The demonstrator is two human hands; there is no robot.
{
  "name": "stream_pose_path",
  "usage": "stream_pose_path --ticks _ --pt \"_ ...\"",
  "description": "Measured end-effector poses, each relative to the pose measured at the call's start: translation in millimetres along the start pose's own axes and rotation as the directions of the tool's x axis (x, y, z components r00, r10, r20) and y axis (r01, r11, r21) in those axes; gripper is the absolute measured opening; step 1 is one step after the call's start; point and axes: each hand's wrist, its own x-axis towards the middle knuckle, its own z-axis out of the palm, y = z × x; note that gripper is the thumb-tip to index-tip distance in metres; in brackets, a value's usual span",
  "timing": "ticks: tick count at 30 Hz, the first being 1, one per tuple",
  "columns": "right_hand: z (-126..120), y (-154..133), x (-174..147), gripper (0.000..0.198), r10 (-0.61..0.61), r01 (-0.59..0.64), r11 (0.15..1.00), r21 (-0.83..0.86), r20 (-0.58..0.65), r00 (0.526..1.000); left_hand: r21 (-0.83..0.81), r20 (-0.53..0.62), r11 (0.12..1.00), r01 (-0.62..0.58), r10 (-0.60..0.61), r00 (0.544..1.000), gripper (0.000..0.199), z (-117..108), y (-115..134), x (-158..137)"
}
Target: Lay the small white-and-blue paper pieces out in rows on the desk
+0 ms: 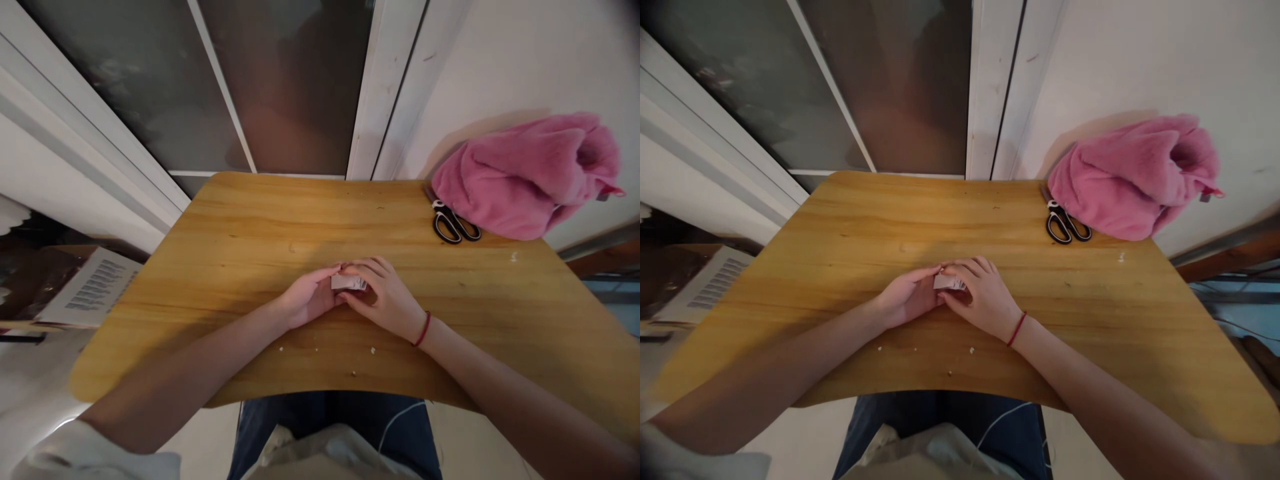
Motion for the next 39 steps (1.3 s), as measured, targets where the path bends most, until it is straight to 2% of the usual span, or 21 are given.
stream_pose_path --ticks 3,11,17,21,26,32,36,39 --pt "6.0 -0.6 -1.6 0.032 0.012 -0.012 1.0 0.008 -0.004 1.0 0.007 0.011 1.0 0.021 -0.022 1.0 0.025 2.5 -0.9 -0.8" --pt "2.0 -0.7 0.3 0.015 0.006 -0.005 1.0 0.028 -0.006 1.0 -0.02 -0.015 1.0 0.023 -0.023 1.0 0.027 2.3 -0.5 -0.5" --pt "4.0 -0.5 0.3 0.026 0.008 -0.007 0.999 0.033 -0.022 1.0 -0.006 -0.005 1.0 0.028 -0.028 1.0 0.026 2.0 -1.6 -0.7" --pt "4.7 -2.2 0.8 0.015 0.013 -0.012 0.998 0.063 -0.017 1.0 -0.002 0.005 0.999 0.035 -0.035 0.999 0.028 3.1 -1.5 -0.8" --pt "-1.1 -3.0 2.3 0.012 0.015 -0.014 0.997 0.08 -0.011 1.0 -0.019 -0.014 0.999 0.026 -0.026 1.0 0.028 2.4 -0.6 -0.7" --pt "1.1 -1.0 1.1 0.027 0.002 -0.003 0.997 0.077 0.014 1.0 -0.01 -0.015 1.0 0.025 -0.025 1.0 0.027 1.8 -0.5 -0.7" --pt "1.2 -0.3 0.8 0.021 -0.003 0.001 0.997 0.079 0.026 1.0 -0.019 -0.025 0.999 0.026 -0.027 0.999 0.028 0.4 -1.2 -0.1" --pt "0.5 0.4 1.2 0.024 -0.003 0.002 0.996 0.085 0.013 1.0 -0.025 -0.023 1.0 0.017 -0.018 1.0 0.026 -1.1 -1.6 0.2"
